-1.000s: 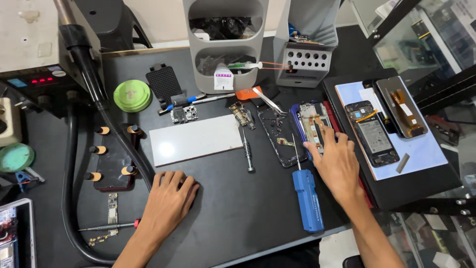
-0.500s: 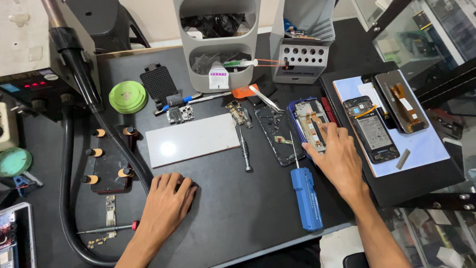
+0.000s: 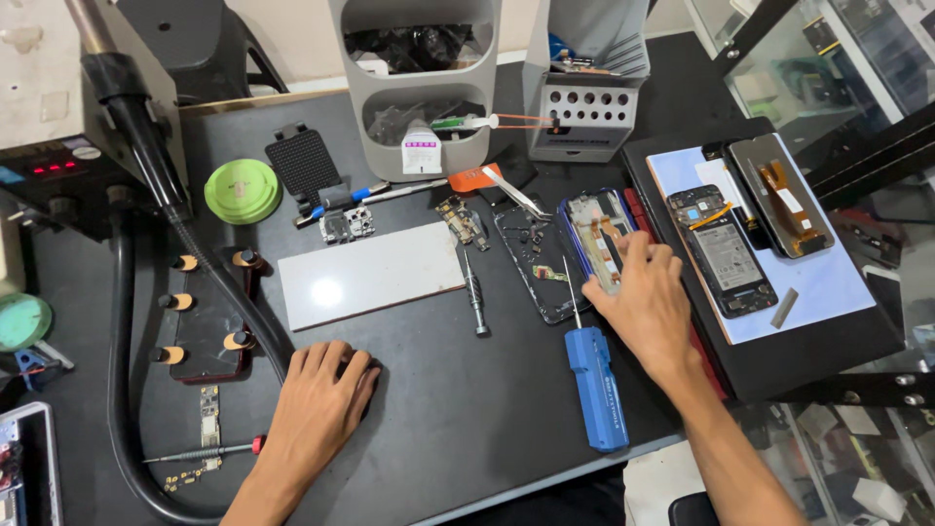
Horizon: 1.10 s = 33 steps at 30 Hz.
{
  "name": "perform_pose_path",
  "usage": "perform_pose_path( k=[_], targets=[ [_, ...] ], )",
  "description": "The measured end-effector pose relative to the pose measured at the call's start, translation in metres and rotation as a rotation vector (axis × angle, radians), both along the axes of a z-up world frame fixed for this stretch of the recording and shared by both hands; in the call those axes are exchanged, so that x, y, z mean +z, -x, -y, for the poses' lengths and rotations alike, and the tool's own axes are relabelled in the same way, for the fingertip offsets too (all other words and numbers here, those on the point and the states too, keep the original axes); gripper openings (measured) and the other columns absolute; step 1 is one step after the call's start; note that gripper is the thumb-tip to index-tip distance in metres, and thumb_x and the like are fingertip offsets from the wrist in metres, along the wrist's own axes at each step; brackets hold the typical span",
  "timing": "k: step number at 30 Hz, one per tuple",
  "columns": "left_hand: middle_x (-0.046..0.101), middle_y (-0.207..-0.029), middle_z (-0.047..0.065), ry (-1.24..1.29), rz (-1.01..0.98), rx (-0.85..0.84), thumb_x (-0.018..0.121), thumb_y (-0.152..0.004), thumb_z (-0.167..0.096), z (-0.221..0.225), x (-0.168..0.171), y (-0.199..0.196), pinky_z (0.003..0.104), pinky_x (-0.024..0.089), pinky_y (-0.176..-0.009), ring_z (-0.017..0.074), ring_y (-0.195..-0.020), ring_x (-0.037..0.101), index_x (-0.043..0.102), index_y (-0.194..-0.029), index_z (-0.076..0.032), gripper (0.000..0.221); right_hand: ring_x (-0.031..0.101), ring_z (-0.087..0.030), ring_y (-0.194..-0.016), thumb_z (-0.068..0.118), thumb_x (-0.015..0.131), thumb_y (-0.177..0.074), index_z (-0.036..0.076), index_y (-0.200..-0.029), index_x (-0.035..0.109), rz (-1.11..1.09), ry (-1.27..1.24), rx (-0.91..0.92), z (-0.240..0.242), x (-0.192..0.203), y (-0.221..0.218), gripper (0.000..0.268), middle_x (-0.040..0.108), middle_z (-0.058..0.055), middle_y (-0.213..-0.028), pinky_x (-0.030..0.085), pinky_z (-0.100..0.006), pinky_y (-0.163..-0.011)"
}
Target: The person applies adhesive to the inner frame of a disassembled smartphone using a tube and a small spatula. The person spreads the adhesive along the edges of the frame and then sets the tube aside.
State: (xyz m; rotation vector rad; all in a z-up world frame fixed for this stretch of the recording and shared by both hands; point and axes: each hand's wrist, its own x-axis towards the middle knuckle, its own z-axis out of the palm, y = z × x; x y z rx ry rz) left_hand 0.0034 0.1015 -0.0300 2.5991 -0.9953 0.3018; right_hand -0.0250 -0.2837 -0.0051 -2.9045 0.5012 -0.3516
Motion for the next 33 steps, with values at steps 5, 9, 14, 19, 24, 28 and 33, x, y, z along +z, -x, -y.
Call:
perform_pose_path(
  k=[5, 9, 14, 19, 24, 28, 33],
  targets=[
    [0.06, -0.093, 0.012, -0.008, 0.031, 0.004, 0.072, -0.085, -0.02, 0.001, -0.003, 0.0, 0.044, 0.046, -0.081, 0.0318, -0.089, 0.057, 0.064, -0.095, -0.005, 0.02, 0.06, -0.048, -0.105, 0.035, 0.08, -0.082, 0.001, -0.123, 0.052, 0.132, -0.002, 0.077, 0.007, -0.006, -0.015, 0.06, 0.059, -0.028, -0.112, 0.052, -0.053, -0.087],
    [0.06, -0.092, 0.012, -0.034, 0.025, 0.016, 0.072, -0.085, -0.021, 0.001, -0.004, -0.001, 0.044, 0.046, -0.081, 0.0321, -0.089, 0.058, 0.064, -0.095, -0.005, 0.02, 0.06, -0.049, -0.103, 0.043, 0.082, -0.083, 0.0, -0.125, 0.052, 0.048, -0.054, 0.052, 0.008, 0.006, -0.013, 0.068, 0.059, -0.029, -0.112, 0.051, -0.053, -0.084],
    [0.06, -0.091, 0.012, -0.052, 0.016, 0.023, 0.071, -0.084, -0.021, 0.004, 0.0, 0.0, 0.045, 0.046, -0.082, 0.0326, -0.09, 0.058, 0.064, -0.095, -0.005, 0.021, 0.062, -0.044, -0.109, 0.042, 0.078, -0.089, 0.005, -0.132, 0.057, 0.181, -0.103, 0.065, 0.013, 0.031, 0.015, 0.06, 0.063, -0.022, -0.118, 0.052, -0.05, -0.092],
    [0.061, -0.09, 0.011, -0.046, -0.007, 0.026, 0.071, -0.085, -0.021, 0.007, 0.002, -0.003, 0.045, 0.046, -0.083, 0.0315, -0.089, 0.058, 0.065, -0.096, -0.005, 0.021, 0.057, -0.045, -0.115, 0.043, 0.08, -0.085, 0.004, -0.136, 0.057, 0.168, -0.005, -0.071, 0.047, 0.042, 0.039, 0.068, 0.059, -0.026, -0.125, 0.048, -0.052, -0.095],
    [0.062, -0.09, 0.011, -0.022, 0.009, 0.026, 0.071, -0.085, -0.021, 0.013, 0.004, -0.003, 0.045, 0.045, -0.084, 0.0309, -0.088, 0.059, 0.065, -0.094, -0.005, 0.019, 0.055, -0.047, -0.116, 0.043, 0.083, -0.086, 0.002, -0.142, 0.054, 0.132, 0.027, -0.112, 0.072, 0.028, 0.05, 0.075, 0.058, -0.029, -0.129, 0.044, -0.057, -0.097],
    [0.063, -0.092, 0.011, 0.021, 0.029, -0.022, 0.071, -0.084, -0.02, 0.026, 0.004, -0.003, 0.045, 0.045, -0.084, 0.0314, -0.09, 0.059, 0.066, -0.093, -0.005, 0.018, 0.055, -0.047, -0.116, 0.04, 0.083, -0.084, 0.004, -0.141, 0.055, 0.115, 0.008, -0.137, 0.075, 0.027, 0.05, 0.073, 0.06, -0.027, -0.126, 0.045, -0.055, -0.097],
    [0.063, -0.092, 0.011, 0.025, 0.007, -0.087, 0.072, -0.085, -0.02, 0.045, 0.008, -0.004, 0.045, 0.045, -0.086, 0.0317, -0.09, 0.059, 0.066, -0.093, -0.006, 0.017, 0.056, -0.046, -0.109, 0.033, 0.086, -0.08, 0.006, -0.133, 0.059, 0.158, -0.044, -0.113, 0.075, 0.039, 0.043, 0.066, 0.062, -0.026, -0.116, 0.046, -0.052, -0.095]
  ],
)
